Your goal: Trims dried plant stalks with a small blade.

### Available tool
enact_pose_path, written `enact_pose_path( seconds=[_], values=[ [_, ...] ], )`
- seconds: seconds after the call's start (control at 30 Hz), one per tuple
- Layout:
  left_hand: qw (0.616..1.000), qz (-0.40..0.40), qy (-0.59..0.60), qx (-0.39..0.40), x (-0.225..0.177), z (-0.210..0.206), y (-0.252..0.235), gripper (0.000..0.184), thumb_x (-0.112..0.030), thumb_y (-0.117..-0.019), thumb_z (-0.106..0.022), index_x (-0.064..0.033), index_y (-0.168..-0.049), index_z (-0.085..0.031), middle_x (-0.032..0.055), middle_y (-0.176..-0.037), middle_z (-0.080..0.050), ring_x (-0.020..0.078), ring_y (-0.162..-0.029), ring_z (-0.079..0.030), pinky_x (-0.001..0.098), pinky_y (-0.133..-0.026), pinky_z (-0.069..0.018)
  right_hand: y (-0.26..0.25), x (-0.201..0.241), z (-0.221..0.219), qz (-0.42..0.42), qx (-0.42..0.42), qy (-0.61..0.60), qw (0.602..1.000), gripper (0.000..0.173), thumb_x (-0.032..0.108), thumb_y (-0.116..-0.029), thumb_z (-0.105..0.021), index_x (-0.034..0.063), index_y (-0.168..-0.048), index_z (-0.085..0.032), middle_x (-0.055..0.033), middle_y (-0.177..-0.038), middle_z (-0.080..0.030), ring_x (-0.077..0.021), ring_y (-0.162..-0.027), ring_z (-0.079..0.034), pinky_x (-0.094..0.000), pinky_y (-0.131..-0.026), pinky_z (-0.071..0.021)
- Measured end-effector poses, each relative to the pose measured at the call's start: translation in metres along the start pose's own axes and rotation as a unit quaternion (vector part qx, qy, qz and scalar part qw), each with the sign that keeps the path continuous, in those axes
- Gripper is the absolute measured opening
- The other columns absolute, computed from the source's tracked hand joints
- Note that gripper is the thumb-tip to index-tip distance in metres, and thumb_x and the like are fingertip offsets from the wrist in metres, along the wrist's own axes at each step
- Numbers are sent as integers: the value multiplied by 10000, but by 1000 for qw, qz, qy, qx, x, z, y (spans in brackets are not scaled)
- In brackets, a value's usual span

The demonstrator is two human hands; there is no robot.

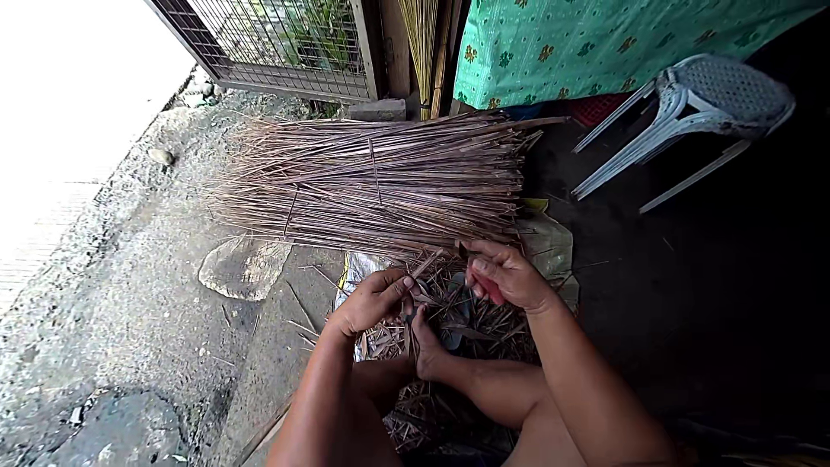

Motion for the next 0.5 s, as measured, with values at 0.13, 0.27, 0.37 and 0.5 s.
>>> enact_pose_path(
  seconds=[0.13, 0.27, 0.37, 0.5],
  values=[
    [1000, 17, -13, -17, 3, -9, -4, 313, -265, -1109, -421, -43, -1086, -640, 42, -863, -741, 83, -596, -652, 213, -502, -518, -10, -12, -38, -9, -8, -58, 998, 228, 202, -1052, -550, 33, -1175, -641, -75, -773, -688, -115, -585, -633, -251, -547, -554],
    [993, 43, -96, -50, 10, 2, -3, 276, -228, -1095, -469, -38, -1125, -666, 16, -884, -705, 89, -715, -683, 257, -667, -598, -15, -4, -11, 5, -154, -104, 983, 211, 211, -1080, -468, 87, -1141, -628, -40, -758, -645, -99, -559, -592, -239, -531, -539],
    [984, 62, -159, -50, 14, 5, -6, 302, -253, -1102, -442, -56, -1105, -671, -30, -774, -633, 43, -644, -614, 224, -641, -554, -10, 3, 15, 26, -252, -103, 962, 260, 228, -1105, -412, 95, -1230, -596, -49, -792, -642, -116, -560, -597, -251, -518, -549],
    [991, 26, -123, -50, 8, 1, -8, 353, -257, -1106, -366, -76, -1068, -667, -71, -676, -539, 17, -549, -481, 193, -531, -429, -11, -3, -3, 14, -152, 3, 988, 266, 238, -1079, -473, 40, -1117, -646, -57, -754, -671, -126, -563, -618, -275, -535, -559]
  ],
)
Point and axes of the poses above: each hand's wrist, its own y-axis away from the middle knuckle, its own z-axis out of the back of the hand, x = y × z, the point moved 4 cm from there along -y, towards the middle knuckle
